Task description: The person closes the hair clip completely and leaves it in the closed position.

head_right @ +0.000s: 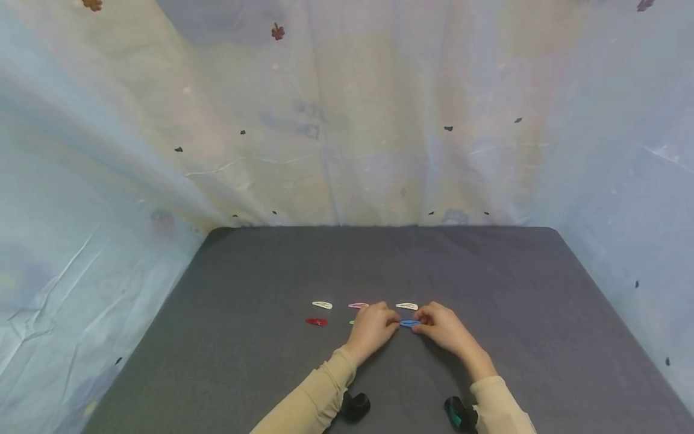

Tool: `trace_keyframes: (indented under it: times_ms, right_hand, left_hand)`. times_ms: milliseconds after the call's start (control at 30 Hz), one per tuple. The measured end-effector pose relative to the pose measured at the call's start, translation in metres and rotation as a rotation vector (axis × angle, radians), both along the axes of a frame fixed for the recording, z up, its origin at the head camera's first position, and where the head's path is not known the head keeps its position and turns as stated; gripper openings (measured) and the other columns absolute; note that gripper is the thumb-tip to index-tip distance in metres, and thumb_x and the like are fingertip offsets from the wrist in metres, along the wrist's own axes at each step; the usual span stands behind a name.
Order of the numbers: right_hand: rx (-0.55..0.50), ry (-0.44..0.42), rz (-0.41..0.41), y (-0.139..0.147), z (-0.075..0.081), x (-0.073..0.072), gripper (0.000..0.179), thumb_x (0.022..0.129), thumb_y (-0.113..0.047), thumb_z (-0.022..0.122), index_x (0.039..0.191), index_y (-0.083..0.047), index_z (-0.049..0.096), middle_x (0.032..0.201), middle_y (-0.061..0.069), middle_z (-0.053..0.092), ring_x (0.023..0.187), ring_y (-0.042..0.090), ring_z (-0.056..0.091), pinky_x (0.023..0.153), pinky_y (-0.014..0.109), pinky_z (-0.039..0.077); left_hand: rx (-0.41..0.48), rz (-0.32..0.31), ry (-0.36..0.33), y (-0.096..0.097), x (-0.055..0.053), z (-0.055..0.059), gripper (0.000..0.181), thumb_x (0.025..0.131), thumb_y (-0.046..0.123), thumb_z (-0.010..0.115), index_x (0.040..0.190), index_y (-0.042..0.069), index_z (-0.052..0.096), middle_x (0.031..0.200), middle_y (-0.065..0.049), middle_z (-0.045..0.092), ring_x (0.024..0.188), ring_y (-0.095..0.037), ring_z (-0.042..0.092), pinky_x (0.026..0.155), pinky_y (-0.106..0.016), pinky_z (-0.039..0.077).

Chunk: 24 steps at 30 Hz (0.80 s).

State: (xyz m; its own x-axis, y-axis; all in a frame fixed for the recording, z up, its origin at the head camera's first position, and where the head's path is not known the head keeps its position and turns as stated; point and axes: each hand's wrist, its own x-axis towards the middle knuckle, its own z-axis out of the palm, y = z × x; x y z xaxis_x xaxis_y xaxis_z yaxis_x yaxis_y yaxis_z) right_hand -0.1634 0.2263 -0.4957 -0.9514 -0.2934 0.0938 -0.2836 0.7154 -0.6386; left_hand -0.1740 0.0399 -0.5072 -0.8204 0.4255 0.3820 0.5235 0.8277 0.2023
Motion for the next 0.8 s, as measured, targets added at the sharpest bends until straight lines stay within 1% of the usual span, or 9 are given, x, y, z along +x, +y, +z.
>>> trace_keyframes:
  times_ms: [167,300,467,533,633,733,800]
  right_hand:
    - [0.011,-0.005,0.007,0.000,0.001,0.000,0.012,0.081,-0.017,0.072,0.090,-0.010,0.066,0.078,-0.002,0.056,0.064,-0.001,0.045,0.057,0.020,0.040]
    - [0.018,-0.005,0.004,0.000,0.002,-0.001,0.016,0.080,-0.015,0.072,0.093,-0.008,0.066,0.081,0.001,0.056,0.066,-0.001,0.046,0.058,0.020,0.041]
    - [0.030,-0.019,0.012,0.001,0.004,-0.002,0.018,0.081,-0.015,0.071,0.096,-0.007,0.066,0.084,0.002,0.057,0.067,0.000,0.047,0.059,0.020,0.041]
    - [0.036,-0.025,0.014,0.001,0.006,-0.001,0.018,0.082,-0.017,0.070,0.096,-0.008,0.066,0.085,0.002,0.057,0.068,0.000,0.048,0.059,0.020,0.042]
    - [0.041,-0.005,0.009,0.002,0.013,0.001,0.017,0.084,-0.019,0.068,0.098,-0.009,0.066,0.087,0.000,0.059,0.070,0.000,0.051,0.061,0.021,0.044]
    - [0.035,0.054,-0.025,0.003,0.023,0.003,0.019,0.086,-0.022,0.066,0.100,-0.009,0.066,0.088,-0.002,0.062,0.071,0.000,0.053,0.062,0.021,0.045]
    - [0.030,0.102,-0.057,0.004,0.031,0.005,0.020,0.088,-0.023,0.064,0.102,-0.009,0.066,0.089,-0.002,0.063,0.073,0.000,0.053,0.063,0.022,0.046]
  left_hand:
    - [-0.001,0.003,-0.027,0.001,0.000,0.001,0.006,0.076,0.028,0.075,0.082,0.027,0.075,0.068,0.010,0.058,0.059,-0.004,0.052,0.053,-0.016,0.018]
    - [-0.010,0.007,-0.040,0.001,0.000,0.003,0.008,0.076,0.028,0.075,0.083,0.026,0.075,0.068,0.010,0.058,0.061,-0.004,0.053,0.054,-0.016,0.023]
    - [-0.014,0.009,-0.028,0.000,-0.001,0.001,0.011,0.075,0.030,0.075,0.085,0.025,0.074,0.069,0.010,0.058,0.062,-0.004,0.055,0.056,-0.017,0.030]
    - [0.000,0.003,-0.022,-0.001,-0.001,0.002,0.013,0.076,0.031,0.075,0.087,0.024,0.074,0.068,0.010,0.058,0.062,-0.003,0.054,0.056,-0.017,0.032]
    - [0.033,-0.009,-0.032,-0.006,-0.001,0.009,0.014,0.079,0.034,0.071,0.089,0.023,0.073,0.068,0.010,0.056,0.059,-0.002,0.049,0.056,-0.016,0.030]
    - [0.067,-0.016,-0.061,-0.016,-0.001,0.024,0.016,0.084,0.037,0.067,0.092,0.024,0.072,0.070,0.010,0.056,0.060,-0.002,0.045,0.058,-0.017,0.029]
    - [0.086,-0.024,-0.062,-0.027,-0.001,0.036,0.018,0.086,0.038,0.064,0.095,0.024,0.072,0.075,0.010,0.058,0.064,-0.002,0.047,0.061,-0.017,0.030]
